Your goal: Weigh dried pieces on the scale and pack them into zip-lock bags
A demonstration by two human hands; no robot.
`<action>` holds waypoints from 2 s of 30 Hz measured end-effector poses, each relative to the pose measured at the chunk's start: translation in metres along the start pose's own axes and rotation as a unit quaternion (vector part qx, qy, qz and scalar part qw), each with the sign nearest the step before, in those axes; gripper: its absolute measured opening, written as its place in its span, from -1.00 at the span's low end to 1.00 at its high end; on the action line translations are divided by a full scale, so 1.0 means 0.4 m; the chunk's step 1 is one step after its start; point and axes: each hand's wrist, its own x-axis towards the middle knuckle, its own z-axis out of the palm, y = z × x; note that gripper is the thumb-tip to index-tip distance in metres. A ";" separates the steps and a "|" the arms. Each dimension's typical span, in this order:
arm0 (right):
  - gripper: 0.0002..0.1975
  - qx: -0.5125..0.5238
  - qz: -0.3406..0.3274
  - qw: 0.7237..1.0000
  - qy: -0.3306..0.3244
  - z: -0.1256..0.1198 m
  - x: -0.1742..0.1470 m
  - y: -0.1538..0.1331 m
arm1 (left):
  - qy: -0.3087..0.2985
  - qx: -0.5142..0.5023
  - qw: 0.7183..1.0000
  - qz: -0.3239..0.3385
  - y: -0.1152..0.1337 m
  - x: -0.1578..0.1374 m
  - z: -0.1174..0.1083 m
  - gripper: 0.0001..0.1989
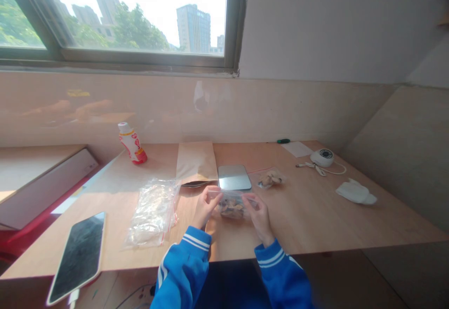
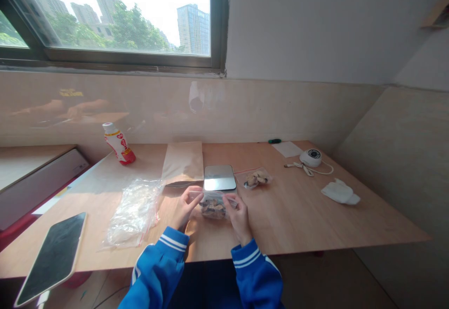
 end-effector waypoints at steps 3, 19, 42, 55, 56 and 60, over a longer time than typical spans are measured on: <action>-0.74 -0.002 -0.010 1.000 -0.006 -0.001 0.001 0.005 | -0.002 0.013 1.000 0.004 -0.006 0.003 -0.001 -0.70; -0.75 -0.009 -0.020 1.000 -0.017 -0.004 -0.006 -0.018 | 0.002 0.040 0.998 0.048 0.008 0.000 -0.007 -0.75; -0.76 -0.072 -0.084 0.993 -0.038 -0.009 0.002 0.009 | -0.021 0.022 0.999 0.014 -0.006 -0.002 -0.001 -0.73; -0.68 0.009 0.000 0.993 -0.114 -0.018 -0.006 -0.016 | -0.089 -0.023 0.996 -0.010 0.006 -0.004 -0.006 -0.76; -0.69 0.002 -0.006 0.993 -0.119 -0.018 -0.006 -0.018 | -0.099 -0.022 0.995 -0.010 0.007 -0.004 -0.007 -0.76; -0.74 -0.026 -0.041 0.993 -0.111 -0.012 -0.005 -0.019 | -0.131 -0.005 0.991 -0.007 -0.002 -0.002 -0.009 -0.74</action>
